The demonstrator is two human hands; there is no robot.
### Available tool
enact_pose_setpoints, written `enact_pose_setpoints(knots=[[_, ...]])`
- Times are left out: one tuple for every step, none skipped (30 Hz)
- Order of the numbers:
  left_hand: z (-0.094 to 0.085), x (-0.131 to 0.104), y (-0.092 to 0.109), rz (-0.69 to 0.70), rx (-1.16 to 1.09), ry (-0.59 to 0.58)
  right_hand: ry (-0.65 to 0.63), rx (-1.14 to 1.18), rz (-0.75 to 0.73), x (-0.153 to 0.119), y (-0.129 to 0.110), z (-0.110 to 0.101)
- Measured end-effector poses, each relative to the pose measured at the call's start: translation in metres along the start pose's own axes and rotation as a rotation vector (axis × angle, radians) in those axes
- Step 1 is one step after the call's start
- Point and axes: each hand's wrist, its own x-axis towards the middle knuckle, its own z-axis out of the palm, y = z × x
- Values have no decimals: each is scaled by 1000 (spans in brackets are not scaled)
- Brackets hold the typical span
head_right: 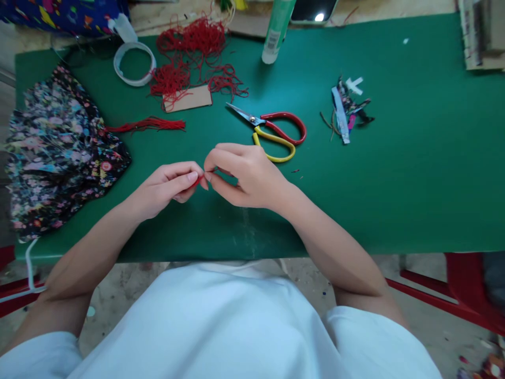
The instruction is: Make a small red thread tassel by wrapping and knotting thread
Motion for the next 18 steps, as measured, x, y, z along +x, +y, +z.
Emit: enact_pose_setpoints(knots=[[1,0,0,-16,-50,-10,14,-19,1,1,0,1],[2,0,-1,-38,-117,-22,29,-42,2,1,1,3],[4,1,-1,-65,-195,-33,45,-66,2,2,1,6],[5,1,-1,-91,-273,-37,65,-89,3,2,2,8],[7,1,-1,-111,-344,-28,88,-112,9,2,3,11],[9,2,-2,-117,-400,-3,116,-135,25,2,4,13],[11,2,-3,-111,-436,35,147,-157,48,2,5,15],[12,3,-4,-94,-452,82,178,-178,79,1,5,16],[13,4,-6,-70,-454,129,209,-191,111,1,6,17],[14,4,-8,-45,-449,171,233,-192,138,0,6,17],[14,5,-9,-21,-443,202,249,-181,157,0,5,17],[14,5,-11,-3,-437,223,255,-156,172,0,4,17],[14,6,-13,12,-431,236,250,-118,184,0,2,17],[13,6,-14,23,-425,245,236,-66,198,0,0,17],[13,6,-15,29,-413,249,212,-2,217,0,-2,18],[12,7,-16,39,-392,251,182,76,247,1,-4,19],[12,7,-17,54,-359,253,152,162,284,1,-5,20],[12,7,-17,74,-313,256,129,246,325,1,-7,22]])
